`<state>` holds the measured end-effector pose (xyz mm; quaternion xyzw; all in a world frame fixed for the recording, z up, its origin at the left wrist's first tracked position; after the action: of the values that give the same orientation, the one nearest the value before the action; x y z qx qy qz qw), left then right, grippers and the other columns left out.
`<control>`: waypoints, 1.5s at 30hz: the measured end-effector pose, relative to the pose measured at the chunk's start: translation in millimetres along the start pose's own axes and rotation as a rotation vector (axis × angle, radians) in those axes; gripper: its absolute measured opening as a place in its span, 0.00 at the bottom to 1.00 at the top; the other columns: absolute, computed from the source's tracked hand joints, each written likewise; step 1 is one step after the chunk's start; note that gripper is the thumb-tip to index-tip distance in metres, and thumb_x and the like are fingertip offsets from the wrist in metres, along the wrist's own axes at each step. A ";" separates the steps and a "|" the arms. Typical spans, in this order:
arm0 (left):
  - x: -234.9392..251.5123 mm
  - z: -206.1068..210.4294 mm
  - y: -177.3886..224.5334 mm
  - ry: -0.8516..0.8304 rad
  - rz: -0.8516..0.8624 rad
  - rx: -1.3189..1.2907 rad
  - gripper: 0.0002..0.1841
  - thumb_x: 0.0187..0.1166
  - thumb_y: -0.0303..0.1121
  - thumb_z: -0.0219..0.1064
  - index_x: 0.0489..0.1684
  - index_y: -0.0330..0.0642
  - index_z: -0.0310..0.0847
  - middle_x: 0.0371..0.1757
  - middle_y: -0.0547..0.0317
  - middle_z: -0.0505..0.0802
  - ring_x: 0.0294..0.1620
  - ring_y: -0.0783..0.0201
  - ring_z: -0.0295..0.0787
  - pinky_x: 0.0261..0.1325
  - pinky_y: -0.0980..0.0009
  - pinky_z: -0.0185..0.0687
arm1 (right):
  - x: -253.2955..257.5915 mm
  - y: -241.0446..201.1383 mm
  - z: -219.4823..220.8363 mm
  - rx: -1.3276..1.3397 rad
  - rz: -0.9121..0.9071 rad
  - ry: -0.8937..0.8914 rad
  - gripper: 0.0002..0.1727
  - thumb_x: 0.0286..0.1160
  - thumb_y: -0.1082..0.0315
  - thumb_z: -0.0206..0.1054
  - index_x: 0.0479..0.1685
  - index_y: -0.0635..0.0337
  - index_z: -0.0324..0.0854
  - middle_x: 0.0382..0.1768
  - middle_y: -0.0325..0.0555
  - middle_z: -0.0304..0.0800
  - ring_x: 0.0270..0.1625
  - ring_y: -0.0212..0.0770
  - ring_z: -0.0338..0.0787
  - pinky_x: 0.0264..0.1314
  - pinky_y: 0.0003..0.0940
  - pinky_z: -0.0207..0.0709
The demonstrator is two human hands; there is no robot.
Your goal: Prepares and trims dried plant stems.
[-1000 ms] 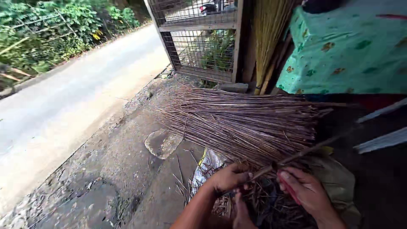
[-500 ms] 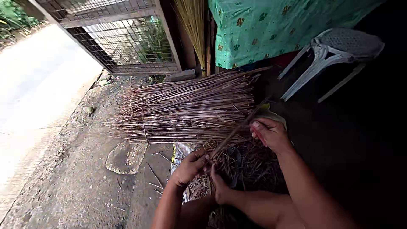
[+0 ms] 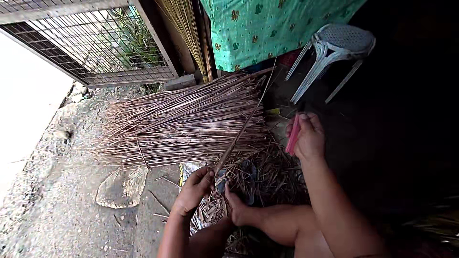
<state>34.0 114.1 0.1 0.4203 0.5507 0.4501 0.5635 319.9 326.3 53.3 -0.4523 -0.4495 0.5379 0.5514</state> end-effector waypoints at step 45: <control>-1.7 4.8 5.4 -0.092 0.147 0.124 0.14 0.88 0.42 0.63 0.45 0.41 0.89 0.19 0.66 0.83 0.14 0.75 0.72 0.17 0.79 0.69 | 2.3 6.5 23.3 -0.155 0.000 -0.304 0.15 0.91 0.65 0.56 0.63 0.61 0.84 0.33 0.43 0.90 0.23 0.33 0.85 0.26 0.27 0.83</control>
<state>38.5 113.8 6.0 0.5138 0.5186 0.4356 0.5265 295.8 329.0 51.3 -0.4070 -0.5678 0.5639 0.4404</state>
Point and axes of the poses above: each hand's wrist, its own x-axis towards the middle knuckle, its own z-axis out of the palm, y = z × x, the point moved 8 cm from there along x, towards the middle knuckle
